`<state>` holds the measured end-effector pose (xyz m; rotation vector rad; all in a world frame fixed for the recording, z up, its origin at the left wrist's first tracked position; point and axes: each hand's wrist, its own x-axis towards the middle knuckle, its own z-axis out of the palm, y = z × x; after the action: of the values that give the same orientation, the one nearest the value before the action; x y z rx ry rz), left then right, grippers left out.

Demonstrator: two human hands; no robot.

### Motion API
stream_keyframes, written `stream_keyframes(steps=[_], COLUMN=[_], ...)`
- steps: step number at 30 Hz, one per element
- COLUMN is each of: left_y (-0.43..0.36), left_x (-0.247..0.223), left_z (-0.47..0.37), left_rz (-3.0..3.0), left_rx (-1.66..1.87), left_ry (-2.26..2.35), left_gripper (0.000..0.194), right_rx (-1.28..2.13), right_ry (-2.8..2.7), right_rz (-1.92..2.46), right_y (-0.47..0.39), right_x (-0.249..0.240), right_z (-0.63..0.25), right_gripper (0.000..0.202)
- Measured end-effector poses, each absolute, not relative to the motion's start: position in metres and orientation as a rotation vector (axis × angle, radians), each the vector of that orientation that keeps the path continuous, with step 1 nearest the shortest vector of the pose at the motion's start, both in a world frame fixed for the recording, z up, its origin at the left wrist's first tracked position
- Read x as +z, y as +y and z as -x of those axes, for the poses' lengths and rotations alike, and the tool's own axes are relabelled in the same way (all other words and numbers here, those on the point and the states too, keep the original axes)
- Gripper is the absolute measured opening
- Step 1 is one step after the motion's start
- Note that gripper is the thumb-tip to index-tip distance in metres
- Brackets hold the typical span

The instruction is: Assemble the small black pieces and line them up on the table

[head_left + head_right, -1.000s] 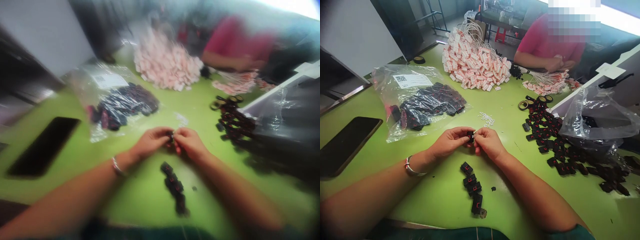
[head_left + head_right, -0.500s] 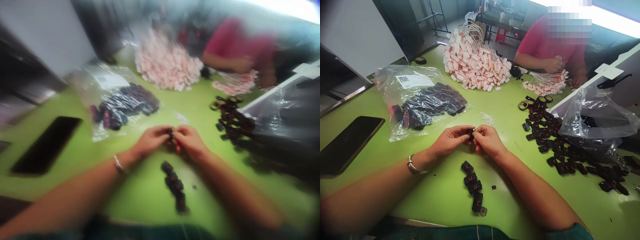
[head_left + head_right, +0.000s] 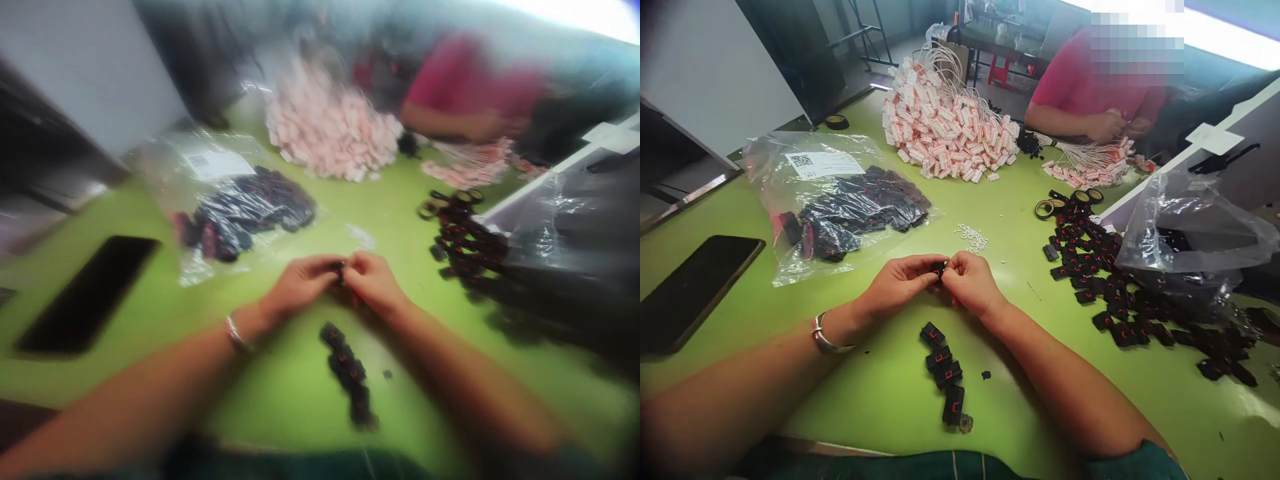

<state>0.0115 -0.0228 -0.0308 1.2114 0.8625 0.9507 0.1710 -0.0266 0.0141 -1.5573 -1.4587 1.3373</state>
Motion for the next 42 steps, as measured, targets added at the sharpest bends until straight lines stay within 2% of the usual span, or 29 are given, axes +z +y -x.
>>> stream_keyframes(steps=[3,7,11,15,19,23,26,29,33,36,42], left_y=[-0.022,-0.021,-0.017,0.004,0.029,0.035,0.033,0.031,0.024,0.009,-0.013], left_x=[-0.032,-0.031,-0.025,-0.018,-0.026,-0.035,-0.035,-0.033,-0.023,-0.008,0.002], left_z=[-0.011,-0.012,-0.006,0.018,0.042,0.047,0.046,0.046,0.042,0.029,0.003], left_rz=[-1.26,-1.304,-1.626,-2.161,-2.473,-2.599,-2.674,-2.687,-2.487,-2.031,-0.842], left_rx=[0.93,0.928,0.92,0.916,0.812,0.546,0.492,0.523,0.979,1.238,1.02], left_ry=[0.871,0.887,1.003,1.187,1.61,1.712,1.718,1.705,1.546,1.34,0.923], left_gripper=[0.038,0.042,0.05,0.035,0.042,0.045,0.035,0.027,0.029,0.02,0.027], right_rx=[1.289,1.395,1.355,1.284,1.162,1.192,1.105,0.817,0.6,0.444,0.092], right_ry=[-1.544,-1.524,-1.553,-1.629,-2.073,-2.46,-2.446,-2.214,-2.253,-2.452,-2.667], right_rz=[1.593,1.504,1.479,1.593,1.583,1.395,1.439,1.533,1.375,1.241,1.405], right_y=[-0.026,-0.028,-0.026,-0.024,-0.036,-0.052,-0.044,-0.024,-0.007,-0.008,-0.012], right_x=[0.015,0.016,0.014,0.008,0.004,0.012,0.017,0.011,-0.007,-0.016,-0.02], right_z=[-0.172,-0.177,-0.178,-0.177,-0.171,-0.17,-0.185,-0.206,-0.218,-0.213,-0.197], right_gripper=[0.014,0.014,0.024,0.025,0.021,0.023,0.02,0.013,0.009,0.012,0.022])
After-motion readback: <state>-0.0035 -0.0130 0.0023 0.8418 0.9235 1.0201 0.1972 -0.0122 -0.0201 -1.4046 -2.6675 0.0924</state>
